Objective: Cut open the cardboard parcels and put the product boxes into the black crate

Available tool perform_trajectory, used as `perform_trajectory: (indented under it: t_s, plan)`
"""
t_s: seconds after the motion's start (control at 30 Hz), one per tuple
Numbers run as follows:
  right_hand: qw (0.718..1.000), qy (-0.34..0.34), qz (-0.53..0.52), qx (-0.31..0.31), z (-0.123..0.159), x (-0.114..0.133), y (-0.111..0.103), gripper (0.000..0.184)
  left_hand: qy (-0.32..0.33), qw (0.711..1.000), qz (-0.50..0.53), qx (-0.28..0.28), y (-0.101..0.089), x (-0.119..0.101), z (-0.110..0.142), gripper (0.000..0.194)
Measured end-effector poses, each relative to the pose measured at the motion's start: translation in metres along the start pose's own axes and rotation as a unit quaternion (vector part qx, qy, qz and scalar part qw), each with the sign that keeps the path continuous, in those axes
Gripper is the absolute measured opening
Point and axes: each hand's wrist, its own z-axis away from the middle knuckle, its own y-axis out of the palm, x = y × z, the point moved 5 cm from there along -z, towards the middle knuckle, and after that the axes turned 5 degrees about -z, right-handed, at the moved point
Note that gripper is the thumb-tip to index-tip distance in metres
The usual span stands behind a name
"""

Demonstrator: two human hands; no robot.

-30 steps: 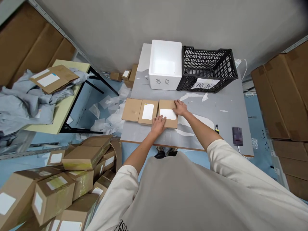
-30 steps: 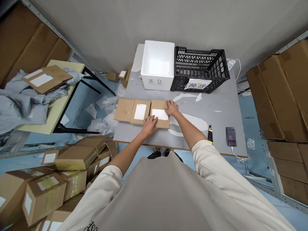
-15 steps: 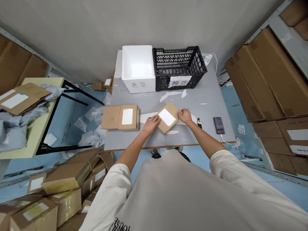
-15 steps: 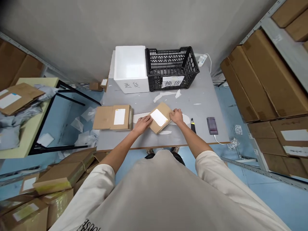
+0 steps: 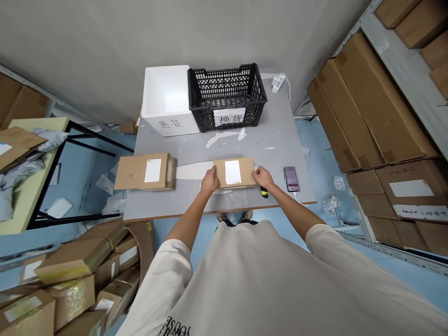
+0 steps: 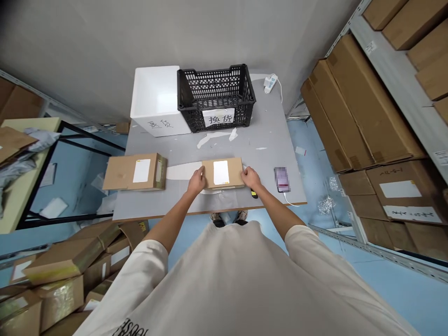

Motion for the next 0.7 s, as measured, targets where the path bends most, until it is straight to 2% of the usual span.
perform_trajectory:
  t_s: [0.07,0.13,0.23,0.37,0.47,0.53,0.7]
  plan:
    - [0.998,-0.015,-0.055,-0.005,-0.008,0.003,-0.001,0.021,-0.04,0.998,0.05,-0.008,-0.002,0.0,-0.006,0.06]
    - [0.992,-0.01,-0.122,-0.002,-0.019,0.006,0.001,0.032,-0.057,0.994,0.093,-0.022,-0.004,0.0,-0.015,0.062]
    - [0.977,0.033,-0.212,0.004,-0.035,0.012,0.005,0.05,-0.06,0.986,0.153,-0.032,-0.004,0.0,-0.029,0.065]
    - [0.954,0.071,-0.288,0.037,-0.046,0.02,0.014,0.065,-0.099,0.972,0.211,0.004,0.001,-0.001,-0.038,0.069]
    - [0.952,0.091,-0.288,0.039,-0.043,0.027,0.013,0.072,-0.123,0.965,0.229,0.025,-0.001,-0.003,-0.035,0.075]
    - [0.956,0.097,-0.277,0.01,-0.039,0.032,0.007,0.073,-0.125,0.962,0.245,0.005,-0.009,-0.006,-0.032,0.074]
    - [0.956,0.077,-0.269,-0.082,-0.029,0.049,-0.015,0.065,-0.132,0.957,0.24,-0.096,-0.041,-0.015,-0.024,0.061]
